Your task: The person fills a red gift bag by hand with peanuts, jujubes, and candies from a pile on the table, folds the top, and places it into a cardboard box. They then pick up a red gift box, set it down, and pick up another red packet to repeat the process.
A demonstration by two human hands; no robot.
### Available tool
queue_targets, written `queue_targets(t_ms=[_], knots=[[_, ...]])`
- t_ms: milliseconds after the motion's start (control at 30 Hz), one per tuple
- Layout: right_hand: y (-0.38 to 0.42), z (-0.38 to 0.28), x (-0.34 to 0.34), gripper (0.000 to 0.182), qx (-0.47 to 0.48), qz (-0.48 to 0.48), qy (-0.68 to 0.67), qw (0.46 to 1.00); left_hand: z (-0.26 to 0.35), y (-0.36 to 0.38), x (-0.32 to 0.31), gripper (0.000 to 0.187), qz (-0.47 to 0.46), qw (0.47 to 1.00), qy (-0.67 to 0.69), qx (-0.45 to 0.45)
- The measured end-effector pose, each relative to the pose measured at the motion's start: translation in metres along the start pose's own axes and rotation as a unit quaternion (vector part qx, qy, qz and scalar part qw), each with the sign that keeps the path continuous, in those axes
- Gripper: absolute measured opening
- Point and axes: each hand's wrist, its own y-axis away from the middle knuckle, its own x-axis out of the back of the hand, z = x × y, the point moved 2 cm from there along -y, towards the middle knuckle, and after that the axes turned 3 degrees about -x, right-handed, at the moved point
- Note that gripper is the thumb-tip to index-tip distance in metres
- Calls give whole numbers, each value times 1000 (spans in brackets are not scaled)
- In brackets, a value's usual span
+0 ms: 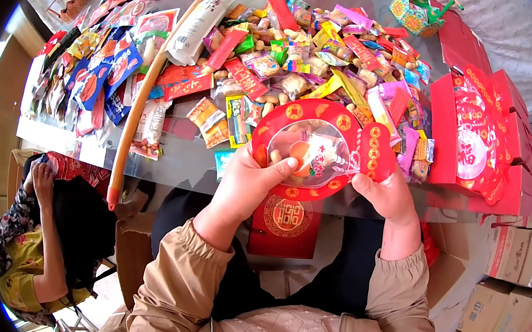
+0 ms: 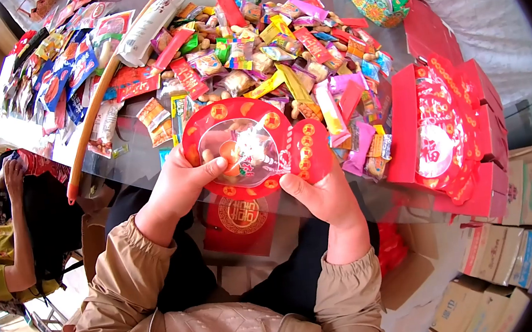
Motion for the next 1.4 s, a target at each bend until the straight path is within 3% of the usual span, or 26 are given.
queue_targets(t_ms=[233,400,533,633,767,900,1000,1100,1233,1267,1400], knots=[[6,14,6,52,-65,31,-142,987,-1,-2,2,38,10,1000,25,-16],[5,4,3,51,-46,0,-136,990,-5,-2,4,37,-17,998,60,-5],[1,-5,-3,49,-44,-47,-119,991,-11,-4,5,35,-7,999,-45,-1],[4,-7,-7,44,-57,-48,-104,992,-7,-1,-5,34,-48,998,14,41],[6,-1,-3,40,-60,-71,-108,990,2,2,-8,40,-66,994,-25,85],[5,1,-10,41,-56,-112,-93,988,-12,-1,-13,41,-57,998,-7,20],[6,1,-11,43,-89,-59,-124,987,-20,-4,-13,41,-49,999,2,3],[5,-3,-8,45,-107,-28,-145,983,-17,-7,-12,40,-26,991,122,47],[6,5,-8,46,-83,-55,-148,984,-8,-5,-8,33,-31,998,-6,59],[6,4,-10,46,-86,-66,-154,982,-14,-6,-11,31,-34,999,18,3],[6,8,-10,47,-81,-95,-161,979,-10,-4,-13,33,-28,999,8,28]])
